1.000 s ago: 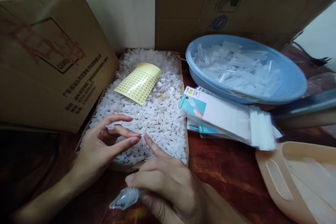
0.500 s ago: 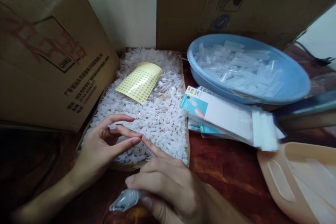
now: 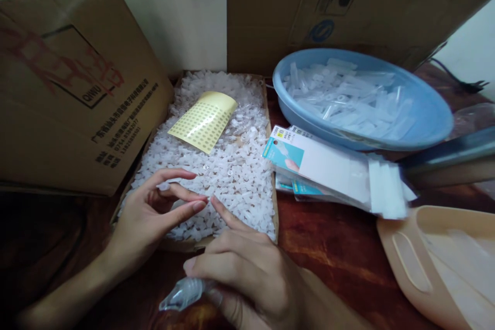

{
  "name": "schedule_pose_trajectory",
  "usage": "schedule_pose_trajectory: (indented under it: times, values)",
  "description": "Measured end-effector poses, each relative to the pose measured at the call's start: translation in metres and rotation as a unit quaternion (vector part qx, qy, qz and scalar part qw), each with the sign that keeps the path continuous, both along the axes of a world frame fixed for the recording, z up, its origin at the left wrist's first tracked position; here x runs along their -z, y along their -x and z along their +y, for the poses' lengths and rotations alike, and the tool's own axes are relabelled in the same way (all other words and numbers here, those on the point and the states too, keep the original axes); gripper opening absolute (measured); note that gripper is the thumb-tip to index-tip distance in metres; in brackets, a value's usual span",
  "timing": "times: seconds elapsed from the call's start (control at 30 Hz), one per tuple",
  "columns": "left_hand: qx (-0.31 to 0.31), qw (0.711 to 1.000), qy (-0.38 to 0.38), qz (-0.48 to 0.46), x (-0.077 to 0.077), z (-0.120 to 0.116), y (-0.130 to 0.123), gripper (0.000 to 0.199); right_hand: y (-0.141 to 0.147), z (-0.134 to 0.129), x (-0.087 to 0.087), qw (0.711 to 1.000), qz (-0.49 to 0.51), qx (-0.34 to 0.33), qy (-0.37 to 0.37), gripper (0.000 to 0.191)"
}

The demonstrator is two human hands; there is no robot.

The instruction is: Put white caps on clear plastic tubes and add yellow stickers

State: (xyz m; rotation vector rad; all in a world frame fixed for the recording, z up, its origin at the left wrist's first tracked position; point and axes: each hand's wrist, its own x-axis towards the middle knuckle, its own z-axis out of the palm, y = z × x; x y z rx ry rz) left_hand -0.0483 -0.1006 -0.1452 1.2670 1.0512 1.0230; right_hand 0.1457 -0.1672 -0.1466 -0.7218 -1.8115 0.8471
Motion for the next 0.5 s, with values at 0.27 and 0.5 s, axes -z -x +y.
schedule_pose_trajectory:
  times: [0.27, 0.5]
  values:
    - [0.004, 1.0, 0.001, -0.002, -0.0009, -0.0011, 0.0007, 0.035, 0.0, -0.0013, 0.0036, 1.0, -0.002, -0.017, 0.004, 0.024]
    - [0.01, 1.0, 0.007, -0.004, -0.001, -0.0014, -0.0005, 0.034, 0.0004, -0.0009, 0.0022, 1.0, 0.002, -0.014, 0.013, 0.025]
